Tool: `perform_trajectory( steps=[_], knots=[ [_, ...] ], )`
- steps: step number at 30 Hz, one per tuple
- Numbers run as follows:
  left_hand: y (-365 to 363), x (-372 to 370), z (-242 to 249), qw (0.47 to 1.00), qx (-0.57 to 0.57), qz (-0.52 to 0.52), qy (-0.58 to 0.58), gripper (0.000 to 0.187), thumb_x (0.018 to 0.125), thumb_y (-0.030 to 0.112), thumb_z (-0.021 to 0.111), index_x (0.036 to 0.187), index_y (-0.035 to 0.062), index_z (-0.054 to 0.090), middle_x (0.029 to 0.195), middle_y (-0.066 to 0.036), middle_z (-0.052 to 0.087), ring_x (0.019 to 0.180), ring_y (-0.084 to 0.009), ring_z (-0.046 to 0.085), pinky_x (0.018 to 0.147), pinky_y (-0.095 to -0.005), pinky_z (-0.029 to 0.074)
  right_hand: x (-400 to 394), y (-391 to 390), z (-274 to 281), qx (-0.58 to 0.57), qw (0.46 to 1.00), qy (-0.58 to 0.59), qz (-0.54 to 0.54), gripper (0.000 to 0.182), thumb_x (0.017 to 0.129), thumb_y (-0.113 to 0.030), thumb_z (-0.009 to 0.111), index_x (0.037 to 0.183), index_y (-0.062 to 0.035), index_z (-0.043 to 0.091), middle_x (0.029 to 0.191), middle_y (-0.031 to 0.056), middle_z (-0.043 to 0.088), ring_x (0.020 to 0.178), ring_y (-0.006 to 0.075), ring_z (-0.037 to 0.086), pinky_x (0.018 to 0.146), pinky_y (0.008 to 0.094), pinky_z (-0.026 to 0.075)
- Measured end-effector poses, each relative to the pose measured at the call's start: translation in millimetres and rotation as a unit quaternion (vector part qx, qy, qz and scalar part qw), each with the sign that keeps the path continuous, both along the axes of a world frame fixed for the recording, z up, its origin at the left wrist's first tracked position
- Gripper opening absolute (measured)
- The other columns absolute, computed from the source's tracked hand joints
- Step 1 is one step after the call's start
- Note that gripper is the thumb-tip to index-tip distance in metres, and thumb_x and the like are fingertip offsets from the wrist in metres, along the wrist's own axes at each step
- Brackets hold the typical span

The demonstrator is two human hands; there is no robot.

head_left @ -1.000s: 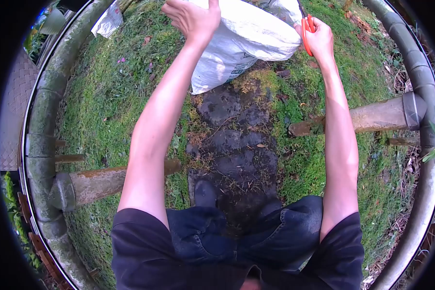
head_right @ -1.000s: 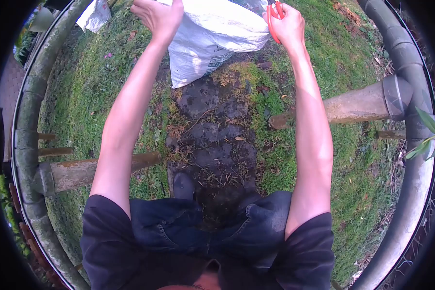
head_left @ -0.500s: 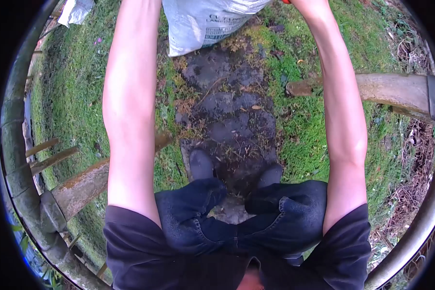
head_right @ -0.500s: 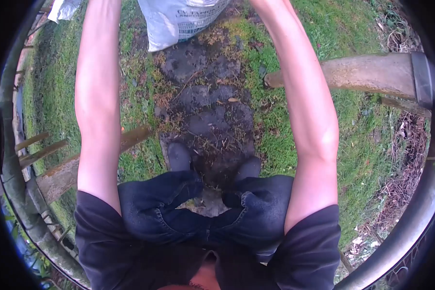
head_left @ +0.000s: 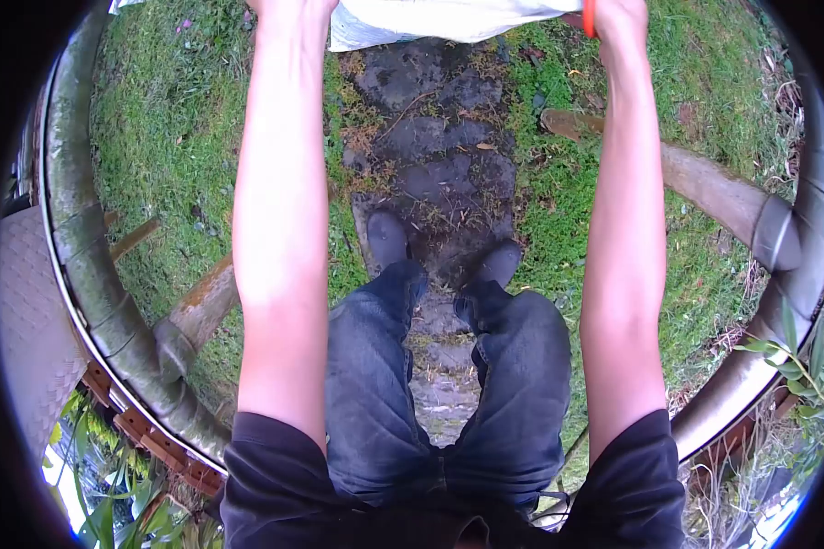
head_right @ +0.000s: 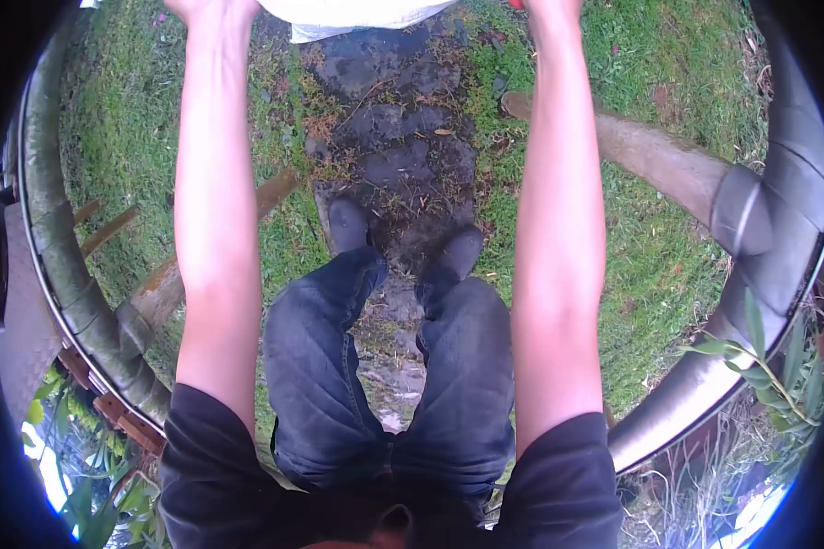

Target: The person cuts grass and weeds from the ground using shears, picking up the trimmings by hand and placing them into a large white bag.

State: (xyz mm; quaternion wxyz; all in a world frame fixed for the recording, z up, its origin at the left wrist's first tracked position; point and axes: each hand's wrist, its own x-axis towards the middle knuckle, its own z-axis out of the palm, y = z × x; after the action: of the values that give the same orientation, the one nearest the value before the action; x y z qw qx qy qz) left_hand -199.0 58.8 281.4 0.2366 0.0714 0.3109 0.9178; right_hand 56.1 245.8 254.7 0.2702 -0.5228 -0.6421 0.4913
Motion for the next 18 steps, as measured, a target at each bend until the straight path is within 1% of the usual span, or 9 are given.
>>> perform_trajectory(
  steps=[3,4,5,7,9,10,13,15,18],
  knots=[
    [-21.2,30.0,12.2,0.998,-0.043,0.006,0.043,0.051,0.099,0.039,0.042,0.126,-0.0016,0.060,0.120,-0.015,0.068,0.110,-0.0277,0.065,0.100,-0.0455,0.049,3.6,-15.7,-8.3,-0.033,0.995,0.096,0.025,0.023,0.077,-0.013,0.082,0.090,0.0023,0.072,0.078,0.0062,0.071,0.064,0.0142,0.064,0.058,0.0298,0.049],
    [-34.0,46.7,18.1,0.998,-0.045,0.035,0.026,0.041,0.096,0.028,0.053,0.122,-0.0027,0.063,0.115,-0.018,0.070,0.103,-0.0278,0.069,0.092,-0.0431,0.053,7.1,-17.8,-7.9,-0.023,0.996,0.078,0.026,0.019,0.079,-0.010,0.080,0.091,0.0025,0.072,0.079,0.0059,0.071,0.066,0.0133,0.063,0.060,0.0299,0.049],
    [-53.3,65.2,13.3,0.982,-0.115,0.143,-0.033,0.036,0.105,0.024,0.046,0.129,-0.0025,0.045,0.095,-0.009,0.061,0.068,-0.0130,0.054,0.062,-0.0282,0.051,7.7,-19.3,-8.4,-0.024,0.997,0.074,0.022,0.019,0.079,-0.010,0.080,0.090,0.0023,0.072,0.079,0.0058,0.071,0.066,0.0130,0.063,0.060,0.0297,0.049],
    [-77.9,83.4,-30.5,0.927,-0.335,0.167,-0.037,0.042,0.101,0.019,0.048,0.135,-0.0030,0.036,0.098,-0.015,0.062,0.077,-0.0187,0.059,0.070,-0.0343,0.053,5.9,-19.4,-10.9,-0.024,0.997,0.067,0.013,0.019,0.078,-0.010,0.081,0.090,0.0018,0.072,0.079,0.0055,0.070,0.067,0.0124,0.063,0.060,0.0294,0.049],
    [-91.2,115.8,-84.0,0.841,-0.524,0.101,-0.093,0.034,0.096,0.022,0.057,0.117,-0.0032,0.048,0.106,-0.018,0.064,0.099,-0.0242,0.061,0.090,-0.0402,0.049,2.0,-21.5,-4.5,-0.009,0.996,0.090,0.014,0.019,0.083,-0.015,0.080,0.090,0.0001,0.071,0.076,0.0022,0.067,0.065,0.0089,0.058,0.057,0.0267,0.044],
    [-100.6,126.4,-136.0,0.746,-0.665,0.025,0.013,0.032,0.094,0.021,0.061,0.114,-0.0027,0.053,0.102,-0.015,0.067,0.090,-0.0266,0.065,0.086,-0.0398,0.051,-3.1,-24.7,2.1,-0.005,0.993,0.117,0.007,0.019,0.085,-0.017,0.079,0.089,-0.0008,0.070,0.074,0.0007,0.066,0.063,0.0078,0.056,0.056,0.0260,0.042],
    [-110.5,163.0,-188.4,0.651,-0.642,-0.316,0.253,0.040,0.084,0.023,0.077,0.112,0.0006,0.059,0.105,-0.017,0.070,0.102,-0.0307,0.068,0.088,-0.0388,0.052,-4.5,-12.2,-25.4,0.043,0.983,0.179,0.006,0.026,0.096,-0.027,0.069,0.083,-0.0057,0.067,0.067,-0.0057,0.057,0.058,0.0035,0.047,0.051,0.0237,0.032],
    [-119.6,170.9,-244.3,0.535,-0.616,-0.300,0.494,0.045,0.080,0.026,0.082,0.113,0.0051,0.060,0.102,-0.014,0.067,0.096,-0.0314,0.068,0.081,-0.0411,0.054,-4.7,-10.9,-45.9,0.086,0.967,0.238,-0.003,0.030,0.099,-0.030,0.065,0.081,-0.0072,0.066,0.066,-0.0070,0.055,0.057,0.0029,0.045,0.050,0.0234,0.031],
    [-110.2,164.2,-279.1,0.482,-0.593,-0.271,0.585,0.046,0.078,0.027,0.082,0.113,0.0077,0.059,0.105,-0.012,0.065,0.099,-0.0357,0.066,0.082,-0.0456,0.054,-11.3,-13.6,-61.6,0.083,0.938,0.332,0.063,0.027,0.100,-0.029,0.063,0.090,-0.0049,0.067,0.074,-0.0045,0.061,0.061,0.0035,0.051,0.052,0.0227,0.037]
  ],
)
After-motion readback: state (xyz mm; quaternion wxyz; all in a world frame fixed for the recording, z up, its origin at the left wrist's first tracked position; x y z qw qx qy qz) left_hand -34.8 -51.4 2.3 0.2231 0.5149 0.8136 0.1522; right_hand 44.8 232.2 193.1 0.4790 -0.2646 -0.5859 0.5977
